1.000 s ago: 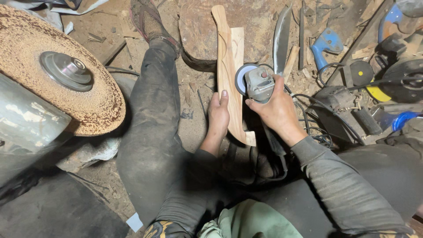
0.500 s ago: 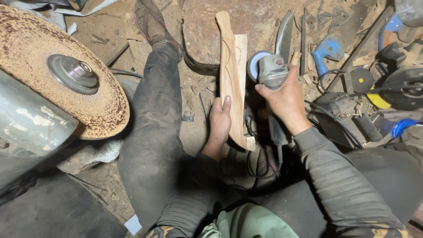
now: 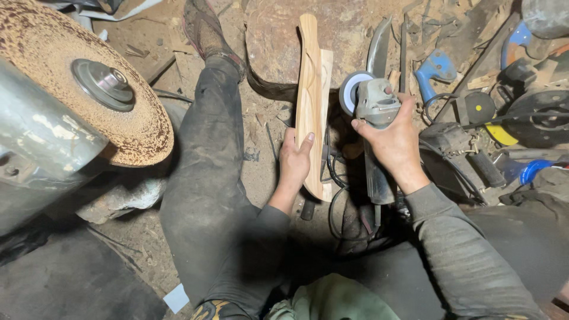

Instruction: The person sits on the ground holding a curved carved wooden piece and uses an angle grinder to sand and smooth its surfaces. They repeatedly rotate and reposition the wooden piece to grind different edges and sides, working over the dusty workshop floor.

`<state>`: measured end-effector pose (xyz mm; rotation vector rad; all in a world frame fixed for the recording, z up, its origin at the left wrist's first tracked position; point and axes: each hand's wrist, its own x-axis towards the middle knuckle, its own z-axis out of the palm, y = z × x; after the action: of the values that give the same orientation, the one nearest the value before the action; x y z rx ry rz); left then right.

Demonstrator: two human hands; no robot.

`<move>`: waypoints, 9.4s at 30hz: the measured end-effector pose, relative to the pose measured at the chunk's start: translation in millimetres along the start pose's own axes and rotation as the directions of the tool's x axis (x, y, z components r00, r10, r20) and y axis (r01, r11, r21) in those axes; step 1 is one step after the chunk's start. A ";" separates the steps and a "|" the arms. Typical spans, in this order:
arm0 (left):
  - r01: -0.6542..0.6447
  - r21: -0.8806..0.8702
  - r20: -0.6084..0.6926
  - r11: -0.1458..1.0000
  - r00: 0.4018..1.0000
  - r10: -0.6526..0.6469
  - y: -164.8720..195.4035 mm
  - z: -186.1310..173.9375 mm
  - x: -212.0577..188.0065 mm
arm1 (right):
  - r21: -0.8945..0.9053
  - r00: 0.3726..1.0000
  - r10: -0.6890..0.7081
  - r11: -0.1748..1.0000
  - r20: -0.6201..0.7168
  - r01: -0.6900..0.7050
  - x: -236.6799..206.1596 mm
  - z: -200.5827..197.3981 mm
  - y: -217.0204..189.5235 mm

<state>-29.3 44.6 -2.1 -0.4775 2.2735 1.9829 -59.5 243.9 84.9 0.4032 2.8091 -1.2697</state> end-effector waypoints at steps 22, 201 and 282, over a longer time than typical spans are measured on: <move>0.105 -0.151 -0.036 0.983 0.993 -0.112 -27.2 17.2 9.1 | -0.218 0.966 0.126 0.973 0.225 -0.076 -25.9 21.8 -11.3; 0.451 -0.159 0.422 0.878 0.836 -0.352 47.6 -147.8 -36.6 | -0.139 0.791 -0.313 0.886 0.525 0.443 -49.4 15.9 -59.9; 0.554 -0.282 0.426 0.783 0.804 -0.415 53.6 -132.5 -54.5 | -0.183 0.869 -0.084 0.963 0.488 0.196 -73.0 9.8 -51.5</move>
<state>25.1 -69.5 84.1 -0.6228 1.3538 2.0287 -2.5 187.9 126.1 -0.1206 2.5388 -0.8891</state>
